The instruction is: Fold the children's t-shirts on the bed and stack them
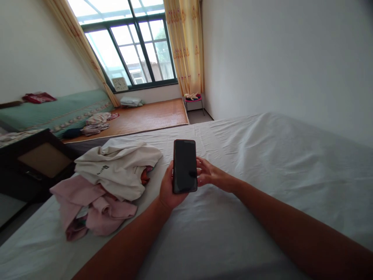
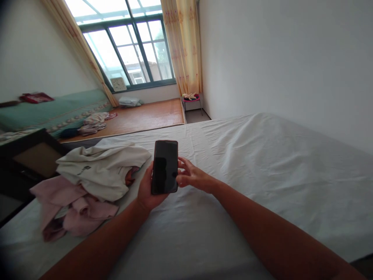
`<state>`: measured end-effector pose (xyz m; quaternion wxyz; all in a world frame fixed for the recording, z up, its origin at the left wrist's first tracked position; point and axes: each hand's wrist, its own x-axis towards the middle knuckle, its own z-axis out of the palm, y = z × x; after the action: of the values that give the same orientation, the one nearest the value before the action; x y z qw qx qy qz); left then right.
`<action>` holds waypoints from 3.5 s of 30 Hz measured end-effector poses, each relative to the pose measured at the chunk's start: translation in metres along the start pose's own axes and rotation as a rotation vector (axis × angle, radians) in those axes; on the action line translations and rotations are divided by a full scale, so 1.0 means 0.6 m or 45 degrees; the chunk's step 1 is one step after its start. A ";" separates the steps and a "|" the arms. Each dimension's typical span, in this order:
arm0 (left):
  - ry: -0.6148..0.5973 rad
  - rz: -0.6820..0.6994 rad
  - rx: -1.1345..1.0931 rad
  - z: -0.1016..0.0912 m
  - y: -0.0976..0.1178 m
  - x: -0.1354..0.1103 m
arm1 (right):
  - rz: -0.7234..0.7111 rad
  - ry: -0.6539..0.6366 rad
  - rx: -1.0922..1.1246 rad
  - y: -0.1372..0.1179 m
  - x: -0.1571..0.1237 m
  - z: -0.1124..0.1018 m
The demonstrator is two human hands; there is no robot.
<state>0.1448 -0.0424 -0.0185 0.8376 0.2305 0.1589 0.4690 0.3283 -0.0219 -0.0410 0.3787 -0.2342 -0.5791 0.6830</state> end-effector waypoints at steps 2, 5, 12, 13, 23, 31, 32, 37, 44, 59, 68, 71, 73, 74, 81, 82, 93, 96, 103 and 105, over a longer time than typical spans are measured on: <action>0.017 0.011 -0.019 -0.004 -0.001 0.004 | -0.086 0.037 -0.291 0.012 0.000 0.004; 0.006 0.019 -0.053 -0.009 -0.005 0.009 | -0.158 0.115 -0.532 0.029 0.001 0.004; -0.127 -0.186 0.033 -0.019 0.012 0.011 | -0.278 0.303 -0.713 0.028 0.001 -0.005; -0.160 -0.242 0.059 -0.022 0.017 0.012 | -0.259 0.322 -0.717 0.025 0.001 -0.005; -0.088 -0.294 0.205 -0.047 -0.002 0.017 | -0.100 0.304 -0.323 0.010 0.006 0.008; -0.100 -0.302 0.219 -0.039 -0.001 0.014 | -0.039 0.392 -0.125 0.003 0.002 0.014; -0.079 -0.296 0.229 -0.039 -0.002 0.015 | -0.039 0.390 -0.120 0.003 0.002 0.014; -0.066 -0.316 0.238 -0.045 -0.006 0.016 | -0.008 0.394 -0.195 0.009 0.003 0.011; -0.151 -0.363 0.204 -0.049 0.005 0.007 | -0.030 0.340 -0.240 0.005 0.001 0.018; 0.018 -0.294 0.393 -0.033 -0.013 -0.007 | -0.161 0.557 -0.154 -0.015 0.009 0.030; 0.065 -0.202 0.553 -0.023 -0.033 -0.013 | -0.339 0.740 -0.263 -0.041 0.020 0.042; 0.061 -0.189 0.565 -0.025 -0.036 -0.015 | -0.319 0.780 -0.258 -0.040 0.023 0.043; 0.052 -0.178 0.565 -0.026 -0.038 -0.015 | -0.310 0.808 -0.256 -0.040 0.026 0.044; 0.049 -0.172 0.563 -0.026 -0.039 -0.016 | -0.308 0.819 -0.247 -0.040 0.026 0.045; 0.023 -0.206 0.478 -0.023 -0.027 -0.017 | -0.218 0.712 0.030 -0.040 0.015 0.049; 0.015 -0.212 0.449 -0.023 -0.024 -0.016 | -0.185 0.694 0.054 -0.036 0.012 0.048; 0.006 -0.275 0.350 -0.039 -0.009 -0.008 | -0.039 0.447 -0.029 -0.002 0.002 0.039; -0.027 -0.280 0.315 -0.041 -0.007 -0.007 | -0.024 0.449 -0.081 0.001 0.002 0.037; 0.023 -0.244 0.244 -0.046 -0.002 -0.003 | 0.107 0.424 -0.065 0.004 0.001 0.046; 0.002 -0.243 0.212 -0.050 -0.001 -0.002 | 0.142 0.411 -0.091 0.004 -0.001 0.049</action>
<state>0.1301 -0.0367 -0.0440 0.8564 0.2827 0.2191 0.3724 0.3057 -0.0407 -0.0370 0.4197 -0.3860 -0.5208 0.6353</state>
